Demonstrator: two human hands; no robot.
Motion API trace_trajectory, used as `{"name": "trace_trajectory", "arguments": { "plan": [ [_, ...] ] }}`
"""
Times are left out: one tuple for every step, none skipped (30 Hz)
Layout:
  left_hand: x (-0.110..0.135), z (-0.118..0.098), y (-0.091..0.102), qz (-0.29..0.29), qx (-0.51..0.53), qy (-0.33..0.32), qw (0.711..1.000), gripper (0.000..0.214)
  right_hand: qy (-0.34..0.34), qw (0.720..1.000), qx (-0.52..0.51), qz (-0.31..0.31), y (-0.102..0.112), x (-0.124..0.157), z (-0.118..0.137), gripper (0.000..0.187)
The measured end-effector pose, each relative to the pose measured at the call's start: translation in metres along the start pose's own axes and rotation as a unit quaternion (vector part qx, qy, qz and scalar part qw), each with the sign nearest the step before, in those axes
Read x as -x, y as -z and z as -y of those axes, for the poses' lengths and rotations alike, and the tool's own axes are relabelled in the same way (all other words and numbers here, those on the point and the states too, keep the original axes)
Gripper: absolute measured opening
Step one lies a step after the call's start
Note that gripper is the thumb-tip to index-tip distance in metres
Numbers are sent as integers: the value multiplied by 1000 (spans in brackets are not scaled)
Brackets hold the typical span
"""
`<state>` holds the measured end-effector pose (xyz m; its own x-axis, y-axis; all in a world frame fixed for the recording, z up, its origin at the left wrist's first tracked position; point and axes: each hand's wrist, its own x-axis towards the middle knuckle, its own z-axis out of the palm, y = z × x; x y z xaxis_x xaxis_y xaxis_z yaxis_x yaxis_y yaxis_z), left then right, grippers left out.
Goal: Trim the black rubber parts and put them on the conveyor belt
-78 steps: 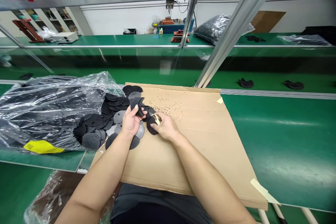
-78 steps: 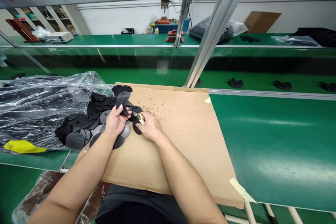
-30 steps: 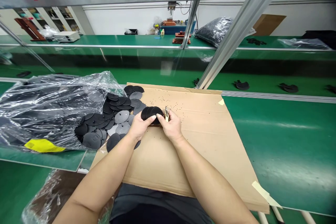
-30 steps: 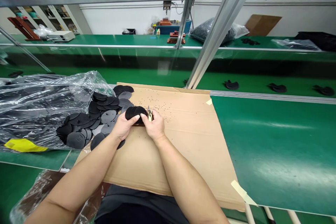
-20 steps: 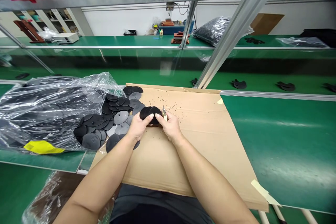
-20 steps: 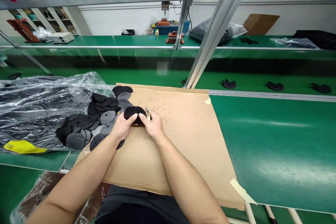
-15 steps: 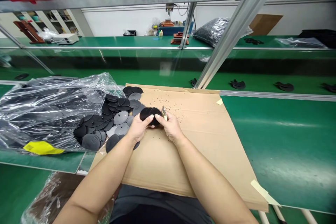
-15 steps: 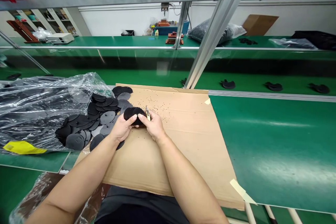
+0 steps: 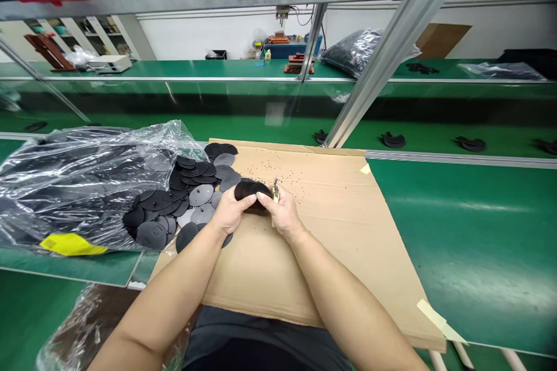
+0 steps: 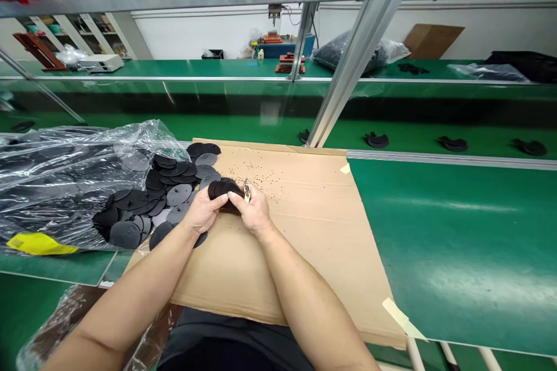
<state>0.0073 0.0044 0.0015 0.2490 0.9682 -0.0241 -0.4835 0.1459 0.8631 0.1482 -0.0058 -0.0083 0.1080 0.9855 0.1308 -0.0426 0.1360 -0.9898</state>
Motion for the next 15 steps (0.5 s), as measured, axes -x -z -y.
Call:
{"name": "trace_trajectory", "arguments": {
  "plan": [
    [0, 0, 0, -6, -1, -1, 1000, 36, 2, 1000, 2, 1, 0, 0, 0, 31],
    [0, 0, 0, -12, -2, -2, 1000, 37, 5, 1000, 5, 2, -1, 0, 0, 31],
    [0, 0, 0, -17, -3, -2, 1000, 38, 11, 1000, 11, -1, -1, 1, 0, 31],
    [-1, 0, 0, -21, -1, -1, 1000, 38, 17, 1000, 21, -6, -2, 2, -1, 30],
    [-1, -1, -1, -24, 4, 2, 1000, 39, 24, 999, 31, -12, -3, 2, -1, 30],
    [-1, -2, 0, -28, 9, 8, 1000, 39, 31, 999, 39, -14, -4, 3, 0, 29],
    [-2, -3, 0, -33, 12, 19, 999, 40, 40, 998, 43, -11, -4, 5, 1, 28],
    [-2, -4, 0, -38, 14, 33, 999, 41, 51, 998, 41, -2, -5, 6, 2, 28],
    [-2, -5, 1, -45, 15, 48, 998, 42, 64, 997, 33, 10, -6, 7, 4, 29],
    [-3, -5, 1, -50, 17, 64, 997, 45, 78, 996, 22, 23, -6, 9, 6, 31],
    [-3, -6, 1, -52, 21, 78, 995, 47, 91, 995, 13, 33, -6, 10, 7, 32],
    [-3, -7, 2, -50, 27, 91, 994, 48, 104, 994, 11, 37, -6, 11, 9, 33],
    [-3, -7, 2, -46, 33, 102, 993, 49, 116, 992, 15, 37, -6, 12, 10, 32],
    [-2, -7, 2, -40, 38, 111, 992, 49, 128, 991, 26, 35, -6, 13, 10, 29],
    [-2, -7, 2, -33, 42, 119, 992, 48, 142, 988, 45, 32, -6, 13, 10, 26]
  ]
}}
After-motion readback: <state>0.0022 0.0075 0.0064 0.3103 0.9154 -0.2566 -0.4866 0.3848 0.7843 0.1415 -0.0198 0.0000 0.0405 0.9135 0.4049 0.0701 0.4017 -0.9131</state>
